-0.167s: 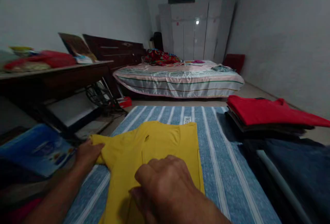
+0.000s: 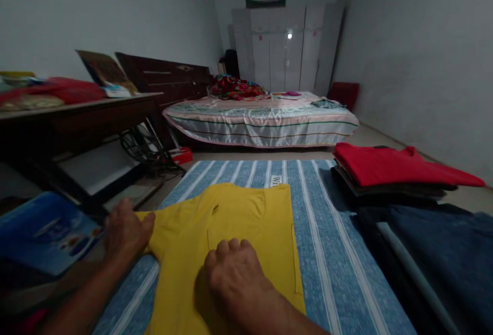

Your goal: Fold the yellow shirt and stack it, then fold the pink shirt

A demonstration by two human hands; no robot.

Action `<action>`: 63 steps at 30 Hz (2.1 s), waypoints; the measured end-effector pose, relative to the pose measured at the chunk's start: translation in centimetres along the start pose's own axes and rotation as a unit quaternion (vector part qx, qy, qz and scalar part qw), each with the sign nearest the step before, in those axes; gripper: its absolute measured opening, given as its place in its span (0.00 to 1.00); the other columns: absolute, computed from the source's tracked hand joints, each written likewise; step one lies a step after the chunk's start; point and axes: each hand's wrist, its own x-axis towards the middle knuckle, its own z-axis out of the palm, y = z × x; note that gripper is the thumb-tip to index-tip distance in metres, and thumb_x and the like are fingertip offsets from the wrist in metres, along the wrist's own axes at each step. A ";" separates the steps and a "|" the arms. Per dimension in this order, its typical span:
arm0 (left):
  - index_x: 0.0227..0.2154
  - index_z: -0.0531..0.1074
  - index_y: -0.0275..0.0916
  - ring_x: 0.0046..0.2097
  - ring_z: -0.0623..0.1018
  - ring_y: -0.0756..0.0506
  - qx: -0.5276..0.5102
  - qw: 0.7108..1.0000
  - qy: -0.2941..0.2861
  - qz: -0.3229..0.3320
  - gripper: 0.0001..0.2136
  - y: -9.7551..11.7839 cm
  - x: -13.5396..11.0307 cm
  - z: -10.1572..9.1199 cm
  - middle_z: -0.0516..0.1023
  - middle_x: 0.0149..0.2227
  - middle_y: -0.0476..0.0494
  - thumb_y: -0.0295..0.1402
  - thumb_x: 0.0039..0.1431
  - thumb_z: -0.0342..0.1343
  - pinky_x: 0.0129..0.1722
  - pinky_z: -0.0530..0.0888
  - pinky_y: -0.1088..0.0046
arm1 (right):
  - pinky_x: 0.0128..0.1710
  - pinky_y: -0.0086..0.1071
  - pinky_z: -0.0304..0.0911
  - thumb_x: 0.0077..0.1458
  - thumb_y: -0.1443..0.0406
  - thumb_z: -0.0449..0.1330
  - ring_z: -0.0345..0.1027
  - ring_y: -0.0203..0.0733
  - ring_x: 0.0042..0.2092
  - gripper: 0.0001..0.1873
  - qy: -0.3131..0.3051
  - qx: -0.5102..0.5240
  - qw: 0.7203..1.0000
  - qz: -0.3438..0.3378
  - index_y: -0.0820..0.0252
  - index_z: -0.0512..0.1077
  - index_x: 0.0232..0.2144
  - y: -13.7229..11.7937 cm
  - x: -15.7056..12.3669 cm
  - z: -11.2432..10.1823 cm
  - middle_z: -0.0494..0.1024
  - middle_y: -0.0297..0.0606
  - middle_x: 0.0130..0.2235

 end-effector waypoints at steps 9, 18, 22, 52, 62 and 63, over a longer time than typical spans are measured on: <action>0.36 0.72 0.38 0.48 0.74 0.42 -0.054 0.914 -0.245 0.318 0.10 11.3 -1.4 0.4 0.76 0.42 0.38 0.31 0.57 0.47 0.49 0.70 0.66 | 0.28 0.34 0.49 0.50 0.68 0.56 0.63 0.43 0.30 0.03 0.034 0.022 0.998 0.051 0.61 0.70 0.27 0.0 -0.1 4.4 0.73 0.42 0.28; 0.30 0.77 0.35 0.42 0.79 0.38 0.069 0.905 -0.370 0.200 0.08 15.8 0.9 0.7 0.80 0.38 0.32 0.28 0.48 0.54 0.37 0.72 0.69 | 0.24 0.31 0.40 0.47 0.70 0.53 0.56 0.33 0.24 0.07 0.011 0.276 0.920 0.280 0.60 0.66 0.19 3.2 0.9 1.5 0.68 0.33 0.21; 0.26 0.77 0.36 0.37 0.80 0.39 0.070 0.903 -0.384 0.180 0.08 16.1 1.6 1.2 0.81 0.34 0.35 0.24 0.42 0.55 0.32 0.71 0.71 | 0.23 0.30 0.40 0.45 0.70 0.54 0.51 0.31 0.22 0.09 0.034 0.349 0.886 0.303 0.59 0.60 0.16 3.8 1.2 1.9 0.60 0.29 0.18; 0.21 0.70 0.37 0.30 0.72 0.48 -0.169 0.926 -0.295 0.165 0.08 14.8 3.4 2.7 0.72 0.23 0.49 0.30 0.47 0.47 0.28 0.64 0.76 | 0.21 0.27 0.43 0.45 0.72 0.54 0.50 0.30 0.22 0.13 0.109 0.429 0.865 0.235 0.59 0.56 0.14 3.7 1.1 1.3 0.57 0.28 0.19; 0.21 0.71 0.37 0.28 0.72 0.48 -0.224 0.924 -0.282 0.131 0.08 14.4 3.7 2.1 0.71 0.21 0.50 0.33 0.44 0.47 0.26 0.64 0.76 | 0.22 0.25 0.46 0.48 0.70 0.55 0.51 0.31 0.24 0.12 0.129 0.474 0.845 0.213 0.59 0.58 0.16 3.2 1.0 2.3 0.58 0.29 0.20; 0.22 0.71 0.37 0.29 0.72 0.47 -0.218 0.925 -0.280 0.136 0.08 14.3 3.7 2.1 0.71 0.21 0.50 0.33 0.44 0.47 0.26 0.64 0.76 | 0.22 0.25 0.46 0.48 0.70 0.55 0.51 0.31 0.24 0.12 0.128 0.472 0.846 0.210 0.59 0.58 0.16 3.2 1.0 2.4 0.58 0.29 0.20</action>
